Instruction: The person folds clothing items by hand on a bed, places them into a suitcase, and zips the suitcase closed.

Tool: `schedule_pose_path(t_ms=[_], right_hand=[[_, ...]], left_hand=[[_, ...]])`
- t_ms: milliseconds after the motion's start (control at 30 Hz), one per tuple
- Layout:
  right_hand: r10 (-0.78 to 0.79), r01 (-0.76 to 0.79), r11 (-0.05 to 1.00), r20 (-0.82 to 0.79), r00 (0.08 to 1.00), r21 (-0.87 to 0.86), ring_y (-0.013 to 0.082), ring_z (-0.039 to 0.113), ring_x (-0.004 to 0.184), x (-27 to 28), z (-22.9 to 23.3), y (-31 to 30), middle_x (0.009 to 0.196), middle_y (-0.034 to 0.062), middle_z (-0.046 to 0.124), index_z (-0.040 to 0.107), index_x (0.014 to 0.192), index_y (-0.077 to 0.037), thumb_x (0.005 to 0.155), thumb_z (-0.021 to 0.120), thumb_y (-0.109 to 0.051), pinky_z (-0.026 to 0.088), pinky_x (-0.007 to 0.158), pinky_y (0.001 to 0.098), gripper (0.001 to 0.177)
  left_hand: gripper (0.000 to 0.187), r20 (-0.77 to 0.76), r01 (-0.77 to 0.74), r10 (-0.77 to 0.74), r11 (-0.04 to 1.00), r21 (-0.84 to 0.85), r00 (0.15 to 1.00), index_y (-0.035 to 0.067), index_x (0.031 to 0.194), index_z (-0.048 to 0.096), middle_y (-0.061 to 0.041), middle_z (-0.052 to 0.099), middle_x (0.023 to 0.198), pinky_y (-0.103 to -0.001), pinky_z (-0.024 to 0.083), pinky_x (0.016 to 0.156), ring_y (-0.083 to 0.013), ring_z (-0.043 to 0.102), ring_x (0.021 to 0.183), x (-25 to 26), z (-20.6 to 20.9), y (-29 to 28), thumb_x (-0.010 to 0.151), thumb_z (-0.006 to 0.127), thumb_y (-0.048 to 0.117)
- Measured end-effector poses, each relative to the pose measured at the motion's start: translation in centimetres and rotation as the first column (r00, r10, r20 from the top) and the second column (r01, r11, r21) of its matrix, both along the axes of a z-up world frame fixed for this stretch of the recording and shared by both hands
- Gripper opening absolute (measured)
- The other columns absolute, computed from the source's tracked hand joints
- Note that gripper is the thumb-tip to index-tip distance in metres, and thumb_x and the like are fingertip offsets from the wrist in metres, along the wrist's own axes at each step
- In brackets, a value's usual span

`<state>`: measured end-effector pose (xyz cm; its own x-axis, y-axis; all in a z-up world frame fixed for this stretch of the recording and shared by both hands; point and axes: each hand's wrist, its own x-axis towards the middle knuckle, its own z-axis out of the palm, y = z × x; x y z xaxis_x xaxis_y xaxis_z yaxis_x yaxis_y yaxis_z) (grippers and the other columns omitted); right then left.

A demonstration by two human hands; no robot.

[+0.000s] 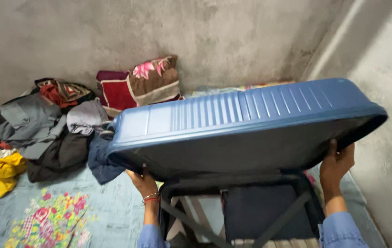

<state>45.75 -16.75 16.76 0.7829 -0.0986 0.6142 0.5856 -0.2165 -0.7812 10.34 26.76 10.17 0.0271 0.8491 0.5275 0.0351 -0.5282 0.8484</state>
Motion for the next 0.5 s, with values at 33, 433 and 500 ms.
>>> schedule_pose_path(t_ms=[33, 433, 500], right_hand=[[0.020, -0.021, 1.000, 0.036, 0.999, 0.019, 0.0200, 0.060, 0.113, -0.5, -0.7, -0.7, 0.127, 0.0132, 0.065, 0.057, 0.138, 0.006, 0.114, 0.060, -0.004, 0.049, 0.099, 0.0333, 0.026], [0.428, -0.230, 0.747, -0.186, 0.885, 0.624, 0.0199, 0.058, 0.121, -4.1, -9.6, -10.3, 0.134, 0.0105, 0.062, 0.056, 0.137, -0.001, 0.114, 0.061, -0.014, 0.048, 0.108, 0.0342, 0.028], [0.474, -0.191, 0.734, -0.291, 0.831, 0.652, 0.0206, 0.058, 0.122, -5.6, -9.5, -11.5, 0.134, 0.0105, 0.061, 0.056, 0.138, -0.001, 0.113, 0.060, -0.017, 0.048, 0.108, 0.0352, 0.029]], left_hand=[[0.042, -0.030, 0.003, -0.003, 1.000, -0.018, 1.000, -0.008, 0.133, 0.048, -0.024, 0.060, 0.124, -0.041, 0.045, 0.100, -0.0356, 0.060, 0.111, -1.1, -0.2, -0.3, 0.096, 0.065, 0.000], [0.044, 0.714, 0.698, -0.117, 0.368, -0.615, 0.691, 0.010, 0.141, 0.054, -0.008, 0.063, 0.138, -0.045, 0.049, 0.107, -0.0263, 0.061, 0.123, -16.8, -3.8, -3.5, 0.105, 0.047, 0.034], [0.046, 0.850, 0.862, -0.239, 0.330, -0.385, 0.470, 0.002, 0.142, 0.053, -0.015, 0.061, 0.138, -0.048, 0.048, 0.110, -0.0311, 0.059, 0.126, -19.1, -4.5, -3.4, 0.107, 0.050, 0.031]])
